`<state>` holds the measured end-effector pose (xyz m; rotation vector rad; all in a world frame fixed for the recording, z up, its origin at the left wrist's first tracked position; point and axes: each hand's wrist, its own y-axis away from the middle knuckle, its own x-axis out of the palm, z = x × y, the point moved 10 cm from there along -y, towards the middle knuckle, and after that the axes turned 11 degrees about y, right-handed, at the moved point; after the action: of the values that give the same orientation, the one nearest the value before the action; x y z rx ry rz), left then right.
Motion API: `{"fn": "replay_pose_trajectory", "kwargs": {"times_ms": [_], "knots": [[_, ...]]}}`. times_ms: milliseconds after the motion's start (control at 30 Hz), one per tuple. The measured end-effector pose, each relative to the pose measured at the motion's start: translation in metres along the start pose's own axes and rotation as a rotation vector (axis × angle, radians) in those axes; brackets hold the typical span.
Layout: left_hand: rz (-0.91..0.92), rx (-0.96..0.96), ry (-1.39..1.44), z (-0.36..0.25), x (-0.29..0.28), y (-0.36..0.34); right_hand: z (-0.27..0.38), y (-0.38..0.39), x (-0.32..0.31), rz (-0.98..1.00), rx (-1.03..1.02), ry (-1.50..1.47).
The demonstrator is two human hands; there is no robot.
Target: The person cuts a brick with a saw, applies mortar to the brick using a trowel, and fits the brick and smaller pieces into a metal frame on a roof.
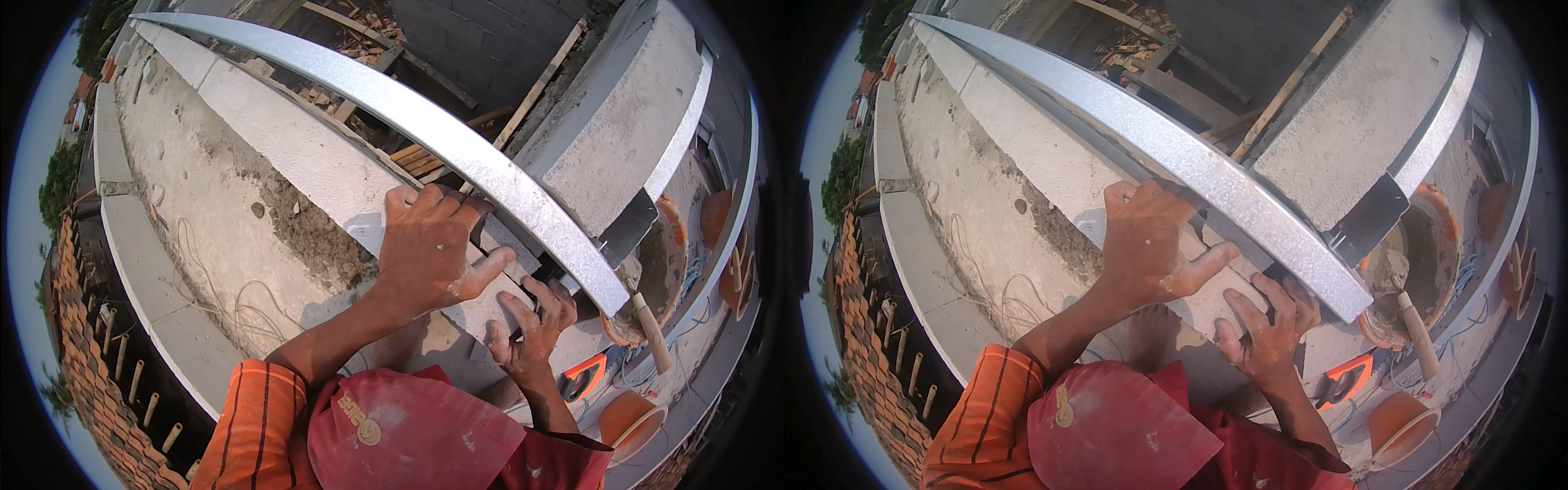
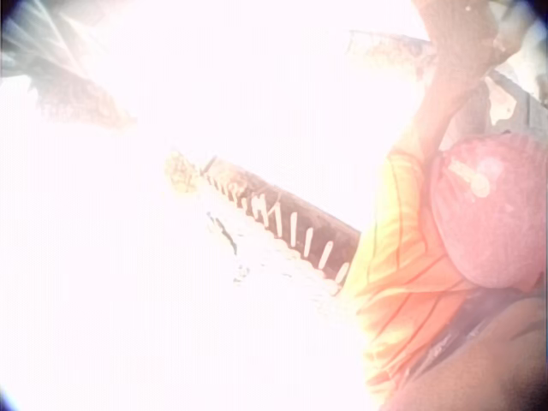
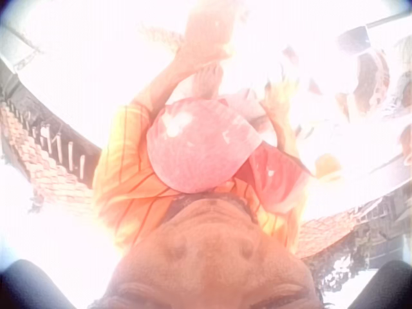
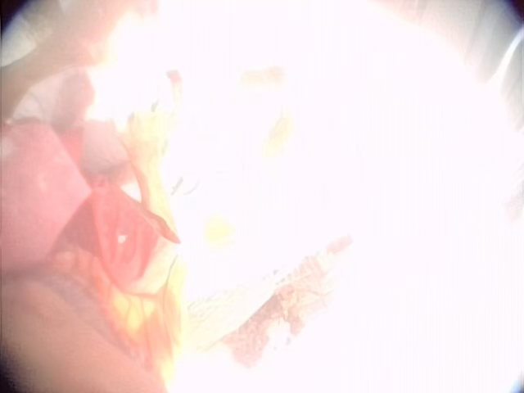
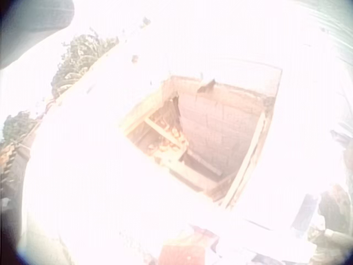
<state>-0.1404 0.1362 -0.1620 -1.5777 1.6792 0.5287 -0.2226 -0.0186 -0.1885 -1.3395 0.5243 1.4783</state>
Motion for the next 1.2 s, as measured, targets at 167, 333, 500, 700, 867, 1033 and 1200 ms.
{"fn": "replay_pose_trajectory", "kwargs": {"times_ms": [167,333,500,700,867,1033,1200], "knots": [[-0.008,0.008,-0.01,0.0,0.0,0.0,0.0,-0.001,-0.001,-0.005,0.004,-0.007],[-0.033,0.026,0.003,0.0,0.0,0.001,0.001,-0.001,-0.002,-0.016,-0.001,-0.012],[-0.035,0.02,0.015,-0.001,-0.002,0.0,0.001,-0.001,-0.002,-0.013,-0.005,0.0],[-0.023,0.02,0.002,-0.002,-0.001,0.0,0.004,-0.002,-0.005,-0.02,-0.033,0.019],[-0.013,0.01,0.01,0.0,0.0,0.0,0.005,-0.003,-0.005,-0.021,-0.034,0.014],[-0.025,0.013,0.011,-0.002,-0.002,-0.001,0.003,0.0,-0.003,-0.016,-0.044,0.007],[-0.051,0.013,0.03,-0.001,-0.004,0.0,0.009,-0.001,-0.011,-0.072,-0.069,0.01]]}}
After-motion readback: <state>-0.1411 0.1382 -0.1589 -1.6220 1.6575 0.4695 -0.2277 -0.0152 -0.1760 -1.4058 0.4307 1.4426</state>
